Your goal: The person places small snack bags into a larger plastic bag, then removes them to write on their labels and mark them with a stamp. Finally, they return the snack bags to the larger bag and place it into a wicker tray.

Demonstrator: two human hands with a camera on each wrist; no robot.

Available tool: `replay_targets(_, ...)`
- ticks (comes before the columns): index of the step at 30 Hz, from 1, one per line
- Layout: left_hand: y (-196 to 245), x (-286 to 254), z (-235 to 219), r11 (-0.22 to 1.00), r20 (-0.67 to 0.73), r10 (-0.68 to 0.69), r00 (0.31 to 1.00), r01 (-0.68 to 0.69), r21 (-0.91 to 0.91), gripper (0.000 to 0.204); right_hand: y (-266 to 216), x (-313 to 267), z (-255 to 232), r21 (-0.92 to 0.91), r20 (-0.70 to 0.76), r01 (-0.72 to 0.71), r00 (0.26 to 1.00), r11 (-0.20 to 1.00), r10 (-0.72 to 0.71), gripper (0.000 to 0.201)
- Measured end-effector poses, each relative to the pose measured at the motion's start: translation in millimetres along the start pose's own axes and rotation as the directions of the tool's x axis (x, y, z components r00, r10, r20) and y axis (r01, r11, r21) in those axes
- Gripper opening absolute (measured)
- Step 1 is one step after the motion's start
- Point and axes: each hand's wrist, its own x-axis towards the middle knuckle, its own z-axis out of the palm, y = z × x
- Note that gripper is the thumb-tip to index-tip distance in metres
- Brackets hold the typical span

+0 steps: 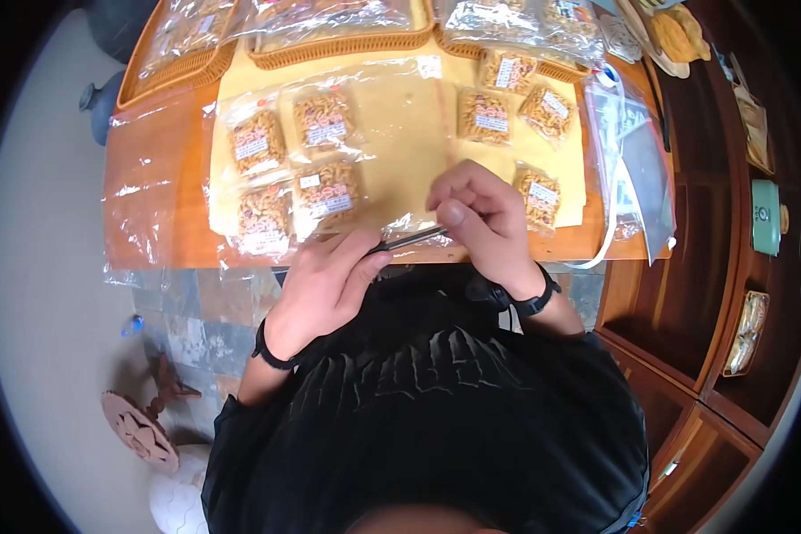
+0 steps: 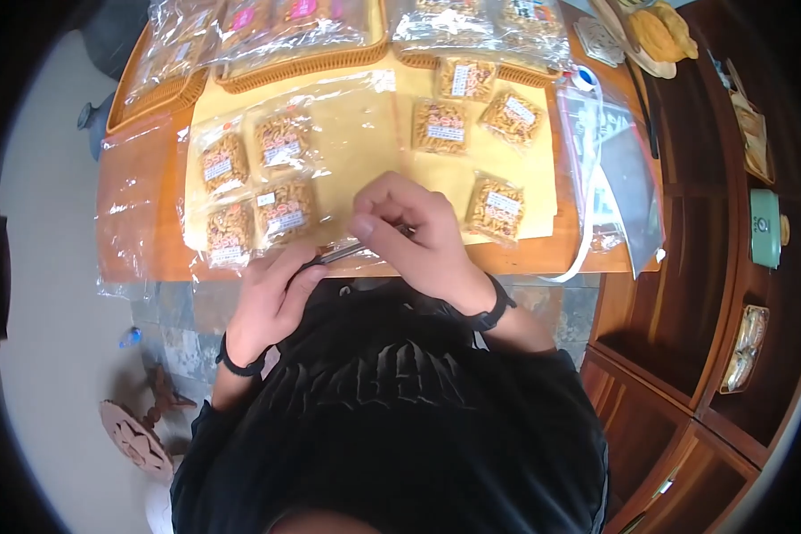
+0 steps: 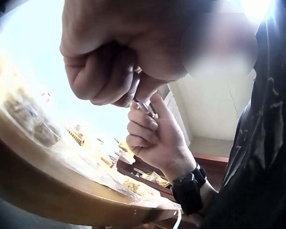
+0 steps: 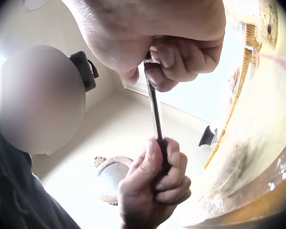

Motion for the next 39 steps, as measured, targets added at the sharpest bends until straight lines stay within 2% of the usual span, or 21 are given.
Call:
replay_targets(2,3.3,2.7,-0.1,1.000,0.050,-0.021,0.999,0.020,0.023,0.011,-4.0,-6.7,-9.5,-0.250,0.007,0.130,0.991,0.959,-0.132,0.005)
replay_targets(3,3.3,4.0,1.3,1.000,0.051,-0.011,0.999,0.010,0.020,0.011,-14.2,-10.8,-12.8,-0.375,0.070,0.065,0.997,0.925,-0.041,0.006)
replay_targets(6,3.9,9.2,4.0,0.996,0.145,-0.089,0.985,0.092,-0.015,0.021,-23.9,-15.9,-28.3,-0.446,0.100,0.066,0.995,0.893,-0.024,0.009)
replay_targets(7,5.6,10.0,3.5,0.992,0.119,-0.128,0.985,0.130,-0.006,0.028,-30.7,-18.8,-36.5,-0.420,0.039,0.052,0.998,0.906,-0.039,0.011)
replay_targets(8,6.4,9.8,2.7,0.986,0.092,-0.168,0.981,0.169,0.002,0.036,-27.6,-22.7,-53.4,-0.469,-0.023,0.150,0.983,0.871,-0.181,0.012)
replay_targets(9,4.4,7.6,-0.3,0.986,0.089,-0.164,0.982,0.165,-0.001,0.036,-34.3,-28.4,-66.8,-0.446,-0.180,0.112,0.961,0.888,-0.211,0.013)
replay_targets(10,-0.1,3.7,-5.8,0.977,0.052,-0.205,0.977,0.207,-0.058,0.040,-38.7,-33.6,-90.8,-0.459,-0.307,0.126,0.906,0.879,-0.290,0.015)
replay_targets(12,-9.1,-2.6,-14.8,0.962,0.015,-0.245,0.969,0.245,-0.121,0.046,-57.3,-38.5,-131.8,-0.489,-0.623,-0.060,0.722,0.870,-0.300,0.015)
replay_targets(14,-19.2,-7.3,-21.2,0.978,-0.212,-0.205,0.956,0.206,-0.016,0.038,-57.8,-33.9,-173.1,-0.584,-0.670,-0.088,0.614,0.807,-0.417,0.016)
replay_targets(15,-25.9,-9.8,-23.4,0.974,-0.252,-0.222,0.942,0.225,-0.019,0.034,-54.4,-32.1,-191.3,-0.588,-0.667,-0.086,0.613,0.804,-0.423,0.016)
replay_targets(16,-32.8,-12.1,-25.6,0.970,-0.293,-0.239,0.926,0.243,-0.022,0.030,-48.6,-30.2,-208.6,-0.663,-0.663,-0.204,0.607,0.720,-0.438,0.017)
replay_targets(18,-41.6,-15.5,-30.9,0.970,-0.312,-0.231,0.922,0.242,-0.005,0.025,-36.8,-24.1,-230.8,-0.756,-0.643,-0.415,0.618,0.506,-0.453,0.020)
replay_targets(20,-45.8,-19.9,-34.6,0.959,-0.333,-0.278,0.901,0.282,-0.038,0.024,-31.0,-13.9,-233.6,-0.830,-0.552,-0.506,0.689,0.233,-0.471,0.020)
replay_targets(26,-56.9,-34.0,-41.8,0.961,-0.371,-0.264,0.890,0.276,-0.021,0.021,-25.9,14.0,-239.6,-0.818,-0.574,-0.556,0.775,0.146,-0.263,0.022)
replay_targets(28,-61.6,-37.5,-41.2,0.961,-0.392,-0.266,0.881,0.272,-0.043,0.020,-19.5,24.4,-257.2,-0.821,-0.555,-0.503,0.814,0.271,-0.171,0.023)
replay_targets(31,-63.9,-39.8,-42.5,0.969,-0.431,-0.241,0.870,0.237,-0.065,0.017,-23.9,40.0,-265.0,-0.780,-0.596,-0.546,0.798,0.305,-0.097,0.024)
replay_targets(32,-63.4,-41.3,-44.1,0.958,-0.403,-0.288,0.869,0.268,-0.105,0.017,-25.1,42.8,-266.5,-0.781,-0.595,-0.545,0.797,0.304,-0.099,0.024)
replay_targets(34,-64.6,-42.3,-46.4,0.943,-0.377,-0.331,0.865,0.298,-0.147,0.017,-30.1,48.6,-264.9,-0.854,-0.499,-0.520,0.822,-0.008,-0.274,0.027)
replay_targets(35,-65.8,-42.5,-47.0,0.943,-0.373,-0.333,0.866,0.295,-0.156,0.017,-33.5,52.7,-261.0,-0.855,-0.496,-0.518,0.823,-0.010,-0.277,0.027)
replay_targets(37,-69.5,-43.5,-47.8,0.943,-0.369,-0.332,0.868,0.290,-0.166,0.017,-40.8,61.8,-250.7,-0.856,-0.445,-0.515,0.780,-0.049,-0.440,0.031)
replay_targets(39,-74.3,-45.8,-47.2,0.944,-0.384,-0.328,0.863,0.294,-0.147,0.017,-43.3,76.2,-253.2,-0.867,-0.426,-0.496,0.792,-0.053,-0.437,0.033)
